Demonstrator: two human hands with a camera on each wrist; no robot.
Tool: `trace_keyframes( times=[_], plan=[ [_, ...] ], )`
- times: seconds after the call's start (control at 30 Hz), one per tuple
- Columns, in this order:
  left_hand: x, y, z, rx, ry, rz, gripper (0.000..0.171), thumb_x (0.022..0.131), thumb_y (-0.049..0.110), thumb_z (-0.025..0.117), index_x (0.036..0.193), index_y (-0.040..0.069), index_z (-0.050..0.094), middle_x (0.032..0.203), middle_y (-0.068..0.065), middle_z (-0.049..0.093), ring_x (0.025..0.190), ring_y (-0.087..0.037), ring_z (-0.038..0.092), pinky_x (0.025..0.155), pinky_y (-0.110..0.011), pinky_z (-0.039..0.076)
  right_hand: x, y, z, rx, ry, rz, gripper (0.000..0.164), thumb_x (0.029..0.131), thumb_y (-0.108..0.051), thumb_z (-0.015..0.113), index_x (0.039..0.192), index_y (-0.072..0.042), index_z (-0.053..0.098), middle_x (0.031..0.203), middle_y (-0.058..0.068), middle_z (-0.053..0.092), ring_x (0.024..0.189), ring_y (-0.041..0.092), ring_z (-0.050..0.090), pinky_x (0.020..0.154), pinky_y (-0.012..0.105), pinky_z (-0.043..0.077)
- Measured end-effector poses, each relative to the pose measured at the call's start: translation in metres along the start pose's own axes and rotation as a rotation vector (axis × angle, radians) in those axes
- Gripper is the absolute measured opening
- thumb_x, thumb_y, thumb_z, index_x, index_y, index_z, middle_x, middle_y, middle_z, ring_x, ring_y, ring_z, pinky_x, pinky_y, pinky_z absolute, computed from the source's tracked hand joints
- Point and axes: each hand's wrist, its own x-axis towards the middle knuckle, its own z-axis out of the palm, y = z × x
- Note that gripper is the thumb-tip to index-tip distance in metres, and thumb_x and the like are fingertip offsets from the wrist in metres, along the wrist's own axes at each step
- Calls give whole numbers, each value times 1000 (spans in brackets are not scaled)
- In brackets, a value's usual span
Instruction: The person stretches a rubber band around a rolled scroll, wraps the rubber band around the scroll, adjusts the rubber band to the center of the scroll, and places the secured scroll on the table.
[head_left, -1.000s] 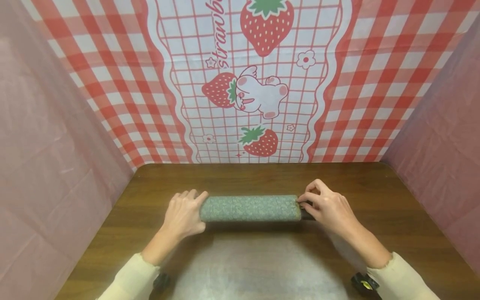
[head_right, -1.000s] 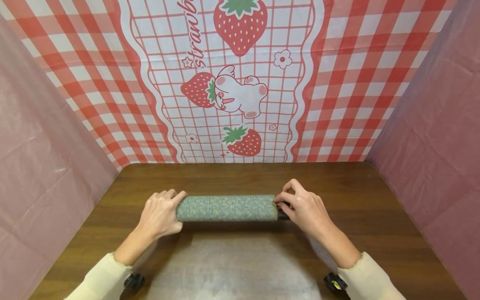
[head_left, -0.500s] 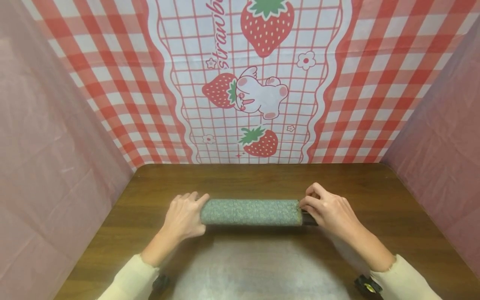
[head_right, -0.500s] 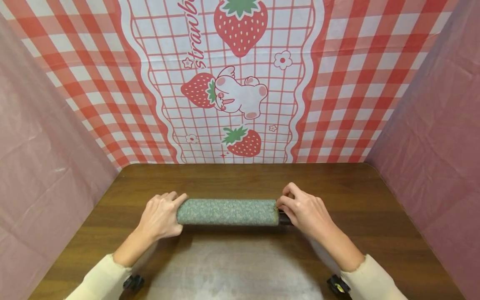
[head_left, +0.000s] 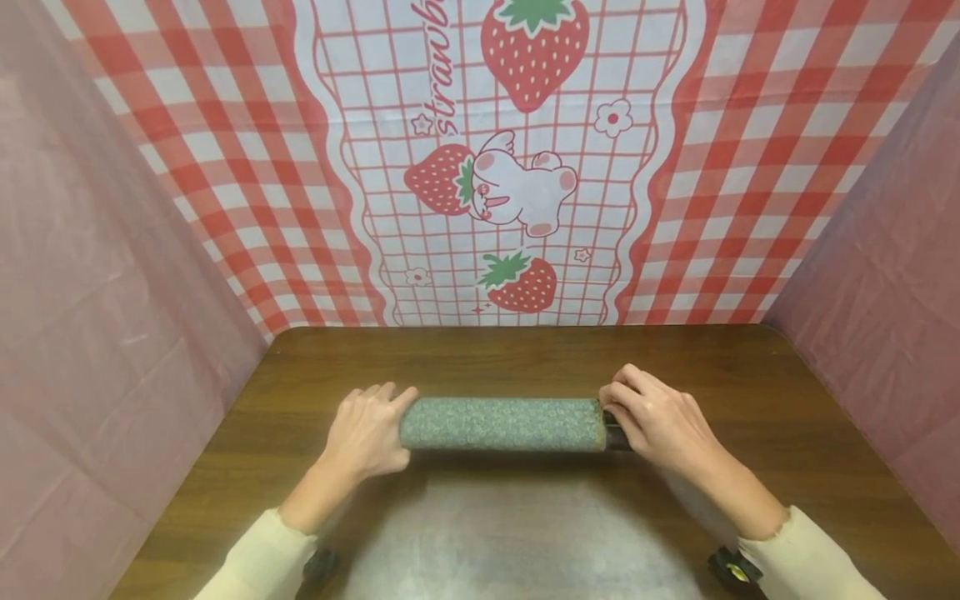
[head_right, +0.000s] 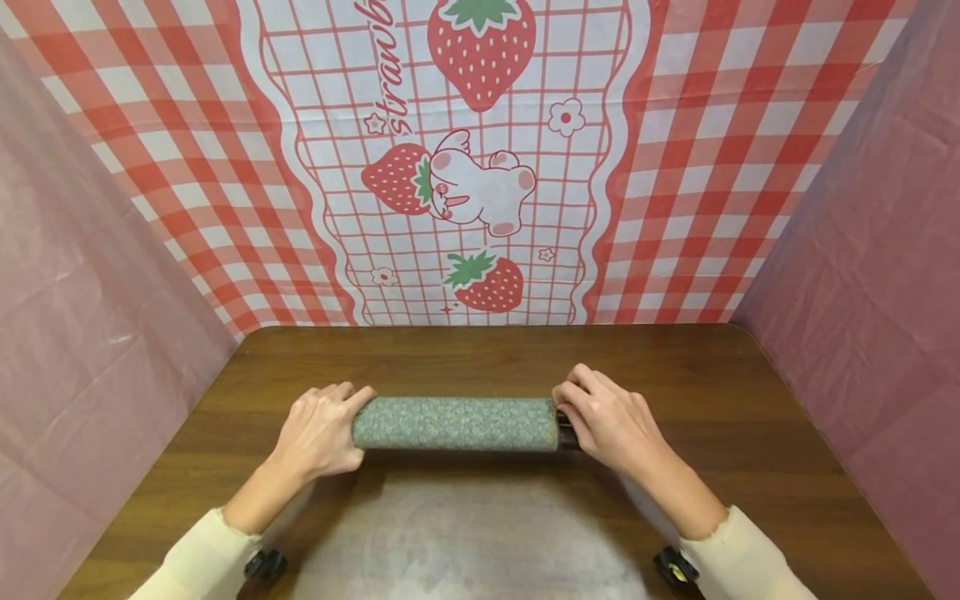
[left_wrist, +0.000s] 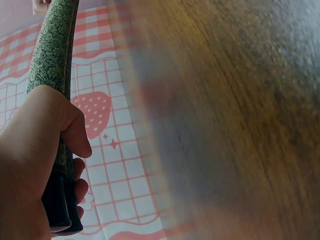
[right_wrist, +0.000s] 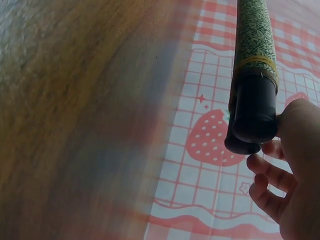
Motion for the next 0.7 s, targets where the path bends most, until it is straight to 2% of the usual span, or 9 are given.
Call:
trace_keyframes(
  times=[0.3,0.53,0.7],
  plan=[
    [-1,-6,0,-5,85,53,67,51,22,84,117,16,76,89,-6,76,69,-25,68,60,-36,52,0,-3,-2,-27,2,103,25,88,-4,88,99,-21,75,93,-8,67,74,10,62,49,30,44],
    [-1,-10,0,-13,122,89,67,50,20,81,116,16,77,87,-6,75,69,-24,68,60,-38,54,1,-3,-2,-24,-15,109,23,88,-3,87,100,-20,75,92,-8,67,75,12,63,50,32,46],
    [-2,-12,1,-21,117,109,67,49,20,83,116,17,77,90,-6,77,73,-25,70,64,-40,59,1,-3,0,-22,-32,98,23,88,-4,87,100,-20,75,91,-9,66,75,11,62,49,29,42]
  ],
)
